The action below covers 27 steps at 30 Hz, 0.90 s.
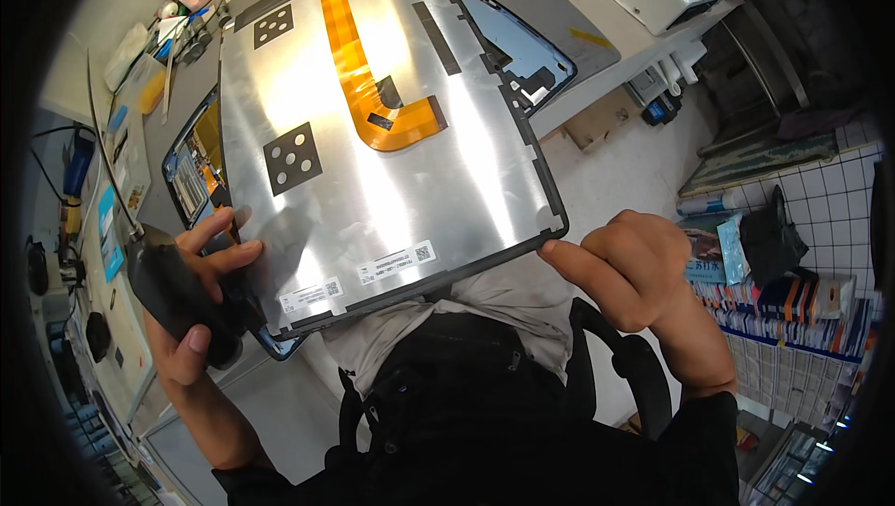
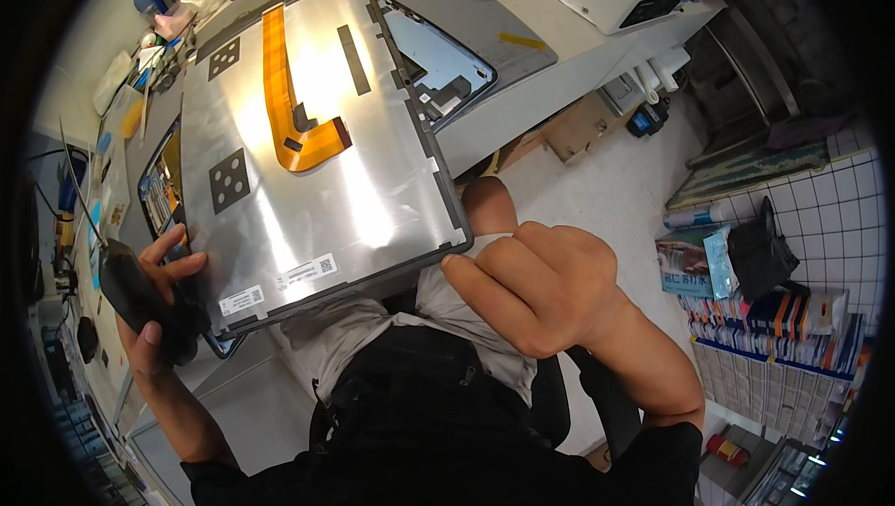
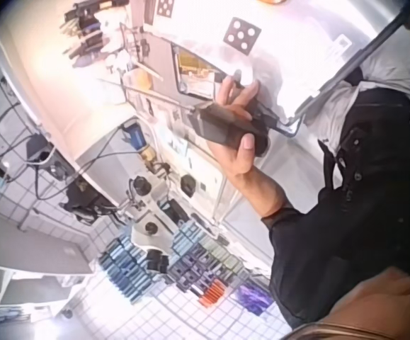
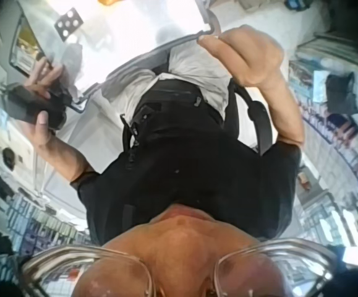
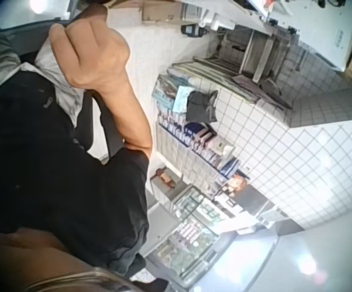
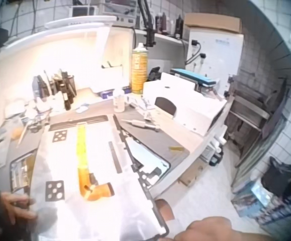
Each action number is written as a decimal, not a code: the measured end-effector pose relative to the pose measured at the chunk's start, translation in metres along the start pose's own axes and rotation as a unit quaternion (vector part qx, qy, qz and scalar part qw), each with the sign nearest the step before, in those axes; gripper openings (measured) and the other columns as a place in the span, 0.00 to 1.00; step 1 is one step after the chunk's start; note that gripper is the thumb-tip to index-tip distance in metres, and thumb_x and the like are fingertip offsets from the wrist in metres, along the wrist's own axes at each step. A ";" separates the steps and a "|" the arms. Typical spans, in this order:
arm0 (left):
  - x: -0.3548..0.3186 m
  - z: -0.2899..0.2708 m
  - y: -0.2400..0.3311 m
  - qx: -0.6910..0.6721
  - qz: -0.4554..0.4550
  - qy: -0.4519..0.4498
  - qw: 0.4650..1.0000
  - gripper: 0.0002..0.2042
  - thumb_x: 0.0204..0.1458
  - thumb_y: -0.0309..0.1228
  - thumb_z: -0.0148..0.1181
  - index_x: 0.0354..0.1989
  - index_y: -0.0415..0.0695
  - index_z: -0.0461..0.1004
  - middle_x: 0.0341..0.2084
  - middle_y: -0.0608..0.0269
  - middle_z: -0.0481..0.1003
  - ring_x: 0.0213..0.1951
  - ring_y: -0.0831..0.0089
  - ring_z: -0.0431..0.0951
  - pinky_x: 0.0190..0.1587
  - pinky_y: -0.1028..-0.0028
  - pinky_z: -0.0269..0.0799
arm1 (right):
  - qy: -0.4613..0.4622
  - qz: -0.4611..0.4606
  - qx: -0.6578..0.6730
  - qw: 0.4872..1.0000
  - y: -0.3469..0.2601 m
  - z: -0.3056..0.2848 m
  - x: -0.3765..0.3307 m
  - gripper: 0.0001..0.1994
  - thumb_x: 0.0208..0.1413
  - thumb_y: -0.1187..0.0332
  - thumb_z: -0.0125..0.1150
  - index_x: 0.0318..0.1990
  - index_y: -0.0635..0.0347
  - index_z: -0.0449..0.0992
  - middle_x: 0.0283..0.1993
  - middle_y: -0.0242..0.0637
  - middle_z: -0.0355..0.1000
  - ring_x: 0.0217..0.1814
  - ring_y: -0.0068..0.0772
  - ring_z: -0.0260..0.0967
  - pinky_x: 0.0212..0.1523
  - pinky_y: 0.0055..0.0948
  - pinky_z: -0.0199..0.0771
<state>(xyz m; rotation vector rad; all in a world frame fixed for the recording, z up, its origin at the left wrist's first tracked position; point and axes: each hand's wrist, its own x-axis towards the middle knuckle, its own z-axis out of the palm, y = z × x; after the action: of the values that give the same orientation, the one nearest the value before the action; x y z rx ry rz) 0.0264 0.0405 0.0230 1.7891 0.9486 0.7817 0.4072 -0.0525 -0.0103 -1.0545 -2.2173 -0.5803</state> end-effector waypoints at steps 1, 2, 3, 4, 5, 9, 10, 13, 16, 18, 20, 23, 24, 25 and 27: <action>-0.001 0.000 0.000 -0.002 -0.002 0.001 1.000 0.22 0.42 0.48 0.59 0.28 0.39 0.63 0.48 0.31 0.70 0.60 0.48 0.64 0.62 0.53 0.54 | -0.001 0.002 -0.001 1.000 0.000 0.000 0.000 0.13 0.30 0.71 0.59 0.31 0.58 0.78 0.20 0.26 0.60 0.16 0.19 0.57 0.13 0.18 0.51; -0.001 0.000 0.000 -0.004 -0.005 0.002 1.000 0.22 0.42 0.48 0.59 0.28 0.39 0.63 0.48 0.31 0.70 0.60 0.48 0.64 0.62 0.53 0.54 | -0.001 0.004 -0.003 1.000 -0.001 0.000 0.001 0.13 0.30 0.71 0.59 0.30 0.58 0.77 0.20 0.26 0.60 0.16 0.19 0.56 0.13 0.18 0.51; -0.001 -0.001 0.000 0.005 0.000 -0.002 1.000 0.22 0.42 0.48 0.59 0.28 0.39 0.63 0.49 0.31 0.70 0.60 0.47 0.64 0.62 0.53 0.54 | -0.003 0.004 -0.006 1.000 -0.001 0.001 0.002 0.13 0.31 0.71 0.59 0.31 0.59 0.77 0.20 0.26 0.60 0.16 0.19 0.56 0.13 0.18 0.51; -0.001 -0.003 -0.001 0.014 0.006 -0.007 1.000 0.22 0.42 0.48 0.59 0.27 0.39 0.63 0.49 0.31 0.70 0.61 0.47 0.64 0.62 0.53 0.54 | -0.006 0.003 -0.010 1.000 -0.001 0.001 0.003 0.13 0.31 0.71 0.59 0.31 0.59 0.77 0.20 0.26 0.59 0.16 0.19 0.57 0.13 0.18 0.51; -0.001 -0.004 -0.002 0.023 0.012 -0.012 1.000 0.22 0.42 0.48 0.59 0.27 0.39 0.63 0.49 0.31 0.70 0.61 0.46 0.63 0.62 0.52 0.53 | -0.008 0.003 -0.014 1.000 -0.002 0.002 0.003 0.13 0.32 0.71 0.59 0.31 0.59 0.76 0.20 0.26 0.59 0.16 0.19 0.57 0.13 0.18 0.51; 0.000 -0.001 0.001 0.004 0.005 -0.011 1.000 0.22 0.42 0.47 0.59 0.27 0.39 0.63 0.50 0.31 0.70 0.61 0.44 0.63 0.62 0.51 0.53 | -0.032 0.018 0.003 0.999 0.000 0.001 0.002 0.13 0.33 0.72 0.60 0.32 0.60 0.76 0.20 0.28 0.61 0.16 0.22 0.58 0.13 0.20 0.53; 0.001 -0.001 0.000 0.001 0.007 -0.014 1.000 0.22 0.43 0.47 0.59 0.27 0.39 0.63 0.50 0.31 0.69 0.61 0.43 0.62 0.62 0.50 0.53 | -0.031 0.027 0.016 0.999 0.000 0.001 0.001 0.13 0.34 0.72 0.60 0.32 0.60 0.76 0.20 0.28 0.61 0.16 0.23 0.59 0.13 0.20 0.54; 0.001 -0.001 -0.001 -0.003 0.010 -0.015 1.000 0.21 0.43 0.47 0.59 0.28 0.39 0.63 0.50 0.31 0.69 0.61 0.42 0.62 0.62 0.50 0.53 | -0.027 0.068 0.057 0.996 0.002 -0.002 -0.003 0.10 0.38 0.71 0.64 0.31 0.59 0.75 0.19 0.29 0.62 0.16 0.26 0.60 0.14 0.23 0.56; 0.001 0.001 0.000 -0.003 0.007 -0.011 1.000 0.22 0.43 0.48 0.59 0.28 0.39 0.63 0.49 0.32 0.70 0.61 0.43 0.62 0.62 0.51 0.53 | -0.013 0.107 0.057 0.992 0.007 -0.007 -0.009 0.08 0.43 0.69 0.66 0.29 0.59 0.74 0.19 0.30 0.62 0.16 0.28 0.60 0.14 0.24 0.57; 0.002 0.001 0.001 0.006 0.008 -0.011 1.000 0.22 0.43 0.48 0.59 0.27 0.39 0.63 0.48 0.32 0.71 0.61 0.45 0.62 0.62 0.51 0.52 | -0.016 0.120 0.046 0.992 0.010 -0.009 -0.011 0.08 0.44 0.67 0.67 0.28 0.59 0.73 0.19 0.30 0.62 0.16 0.28 0.60 0.14 0.25 0.57; 0.001 0.000 0.002 0.027 0.012 -0.012 0.999 0.22 0.43 0.49 0.58 0.27 0.39 0.63 0.46 0.33 0.73 0.62 0.46 0.62 0.63 0.52 0.51 | -0.032 0.120 0.039 0.991 0.013 -0.011 -0.011 0.09 0.44 0.67 0.68 0.28 0.59 0.73 0.19 0.31 0.63 0.16 0.28 0.60 0.14 0.26 0.57; 0.001 0.002 0.002 0.029 0.007 -0.006 1.000 0.22 0.43 0.49 0.58 0.27 0.40 0.63 0.44 0.35 0.75 0.62 0.49 0.61 0.63 0.54 0.51 | -0.085 0.090 0.034 0.992 0.013 -0.017 -0.014 0.10 0.43 0.66 0.69 0.27 0.58 0.72 0.20 0.30 0.64 0.16 0.29 0.61 0.14 0.26 0.59; 0.001 0.002 0.002 0.030 0.005 -0.003 1.000 0.22 0.42 0.49 0.58 0.27 0.40 0.63 0.44 0.35 0.75 0.62 0.50 0.61 0.63 0.54 0.51 | -0.056 0.097 0.049 0.992 0.012 -0.014 -0.014 0.09 0.43 0.66 0.69 0.28 0.57 0.73 0.21 0.30 0.65 0.16 0.28 0.61 0.14 0.25 0.59; 0.001 0.001 0.001 0.031 0.004 -0.002 0.999 0.22 0.42 0.50 0.58 0.27 0.40 0.63 0.44 0.35 0.75 0.62 0.50 0.61 0.63 0.55 0.51 | -0.026 0.105 0.063 0.992 0.009 -0.008 -0.013 0.09 0.43 0.66 0.69 0.28 0.57 0.74 0.21 0.30 0.66 0.17 0.28 0.61 0.15 0.24 0.59; 0.001 0.001 0.001 0.033 0.002 -0.002 0.999 0.22 0.42 0.50 0.58 0.27 0.40 0.63 0.43 0.35 0.75 0.63 0.51 0.60 0.63 0.55 0.52 | 0.016 0.106 0.073 0.992 0.006 0.000 -0.012 0.08 0.42 0.67 0.69 0.30 0.57 0.77 0.23 0.30 0.67 0.17 0.26 0.61 0.15 0.22 0.59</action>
<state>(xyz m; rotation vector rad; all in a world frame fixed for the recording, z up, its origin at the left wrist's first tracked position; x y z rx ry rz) 0.0286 0.0407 0.0238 1.8494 0.9778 0.7579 0.4177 -0.0552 -0.0174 -1.1754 -2.0528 -0.3346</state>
